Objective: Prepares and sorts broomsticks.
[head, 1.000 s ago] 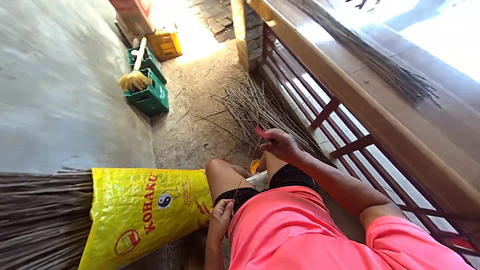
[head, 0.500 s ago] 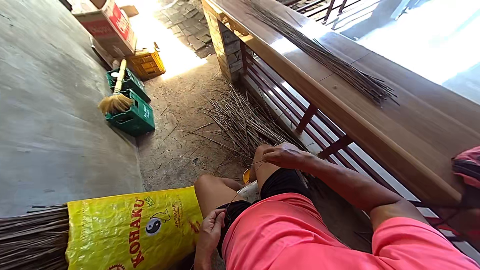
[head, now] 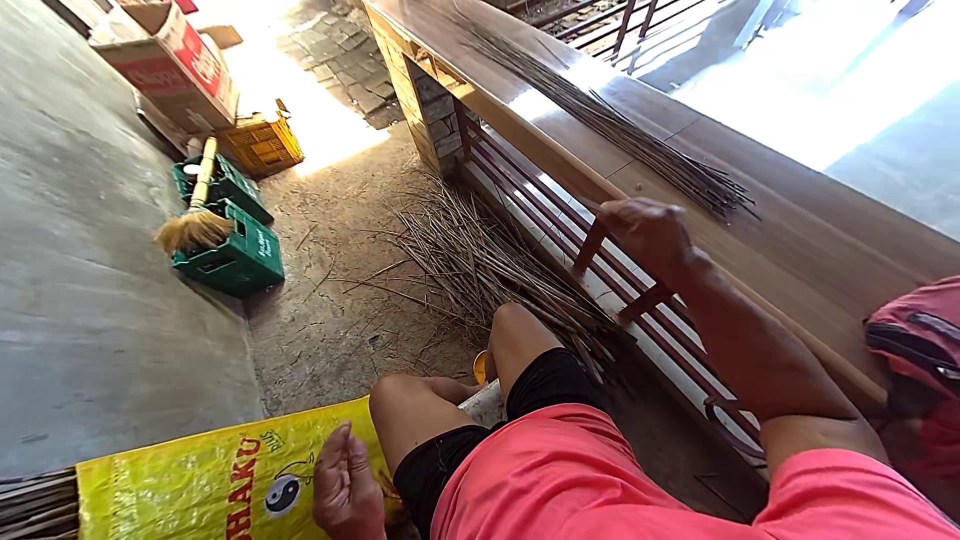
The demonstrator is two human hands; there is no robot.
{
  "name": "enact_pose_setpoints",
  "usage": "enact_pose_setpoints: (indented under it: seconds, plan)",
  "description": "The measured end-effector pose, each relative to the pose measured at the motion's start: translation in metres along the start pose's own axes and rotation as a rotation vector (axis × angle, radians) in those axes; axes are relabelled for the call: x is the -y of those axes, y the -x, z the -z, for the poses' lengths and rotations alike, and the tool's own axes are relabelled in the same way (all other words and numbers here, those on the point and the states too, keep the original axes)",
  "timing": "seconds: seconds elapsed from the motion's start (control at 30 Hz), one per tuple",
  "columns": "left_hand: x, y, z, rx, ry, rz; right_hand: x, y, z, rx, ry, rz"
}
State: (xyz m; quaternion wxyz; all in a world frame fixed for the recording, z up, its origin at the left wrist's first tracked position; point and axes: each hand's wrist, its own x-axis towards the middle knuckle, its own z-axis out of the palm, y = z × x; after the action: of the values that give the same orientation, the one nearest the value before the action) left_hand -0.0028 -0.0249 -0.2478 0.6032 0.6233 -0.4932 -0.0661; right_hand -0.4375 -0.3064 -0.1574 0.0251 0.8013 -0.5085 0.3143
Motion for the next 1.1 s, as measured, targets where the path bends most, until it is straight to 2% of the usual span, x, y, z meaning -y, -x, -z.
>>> enact_pose_setpoints:
  seconds: [0.07, 0.13, 0.23, 0.3, 0.4, 0.47, 0.7, 0.77, 0.93, 1.0, 1.1]
  plan:
    - [0.015, 0.015, -0.004, 0.129, -0.077, 0.153, -0.016, -0.018, 0.026, 0.044, 0.077, -0.258]
    - [0.031, 0.034, -0.011, 0.331, -0.174, 0.264, -0.04, -0.037, 0.042, 0.079, 0.136, -0.452]
    - [0.048, 0.064, -0.02, 0.639, -0.3, 0.434, -0.074, -0.06, 0.058, 0.154, 0.23, -0.647]
    - [0.063, 0.086, -0.026, 0.763, -0.433, 0.43, -0.095, -0.069, 0.06, 0.19, 0.257, -0.718]
    - [0.083, 0.112, -0.037, 0.667, -0.59, 0.201, -0.116, -0.076, 0.056, 0.227, 0.285, -0.823]
    - [0.088, 0.118, -0.042, 0.585, -0.648, 0.125, -0.121, -0.079, 0.052, 0.267, 0.324, -0.87]
    - [0.094, 0.114, -0.042, 0.621, -0.712, 0.116, -0.114, -0.085, 0.042, 0.372, 0.423, -0.892]
    - [0.097, 0.112, -0.042, 0.633, -0.727, 0.119, -0.11, -0.084, 0.051, 0.336, 0.371, -0.873]
    - [0.107, 0.102, -0.04, 0.702, -0.759, 0.089, -0.123, -0.071, 0.081, 0.054, 0.244, -0.802]
    - [0.113, 0.092, -0.042, 0.74, -0.764, 0.074, -0.128, -0.064, 0.084, -0.061, 0.212, -0.82]
    - [0.127, 0.062, -0.056, 0.871, -0.802, 0.117, -0.132, -0.053, 0.074, -0.128, 0.199, -0.771]
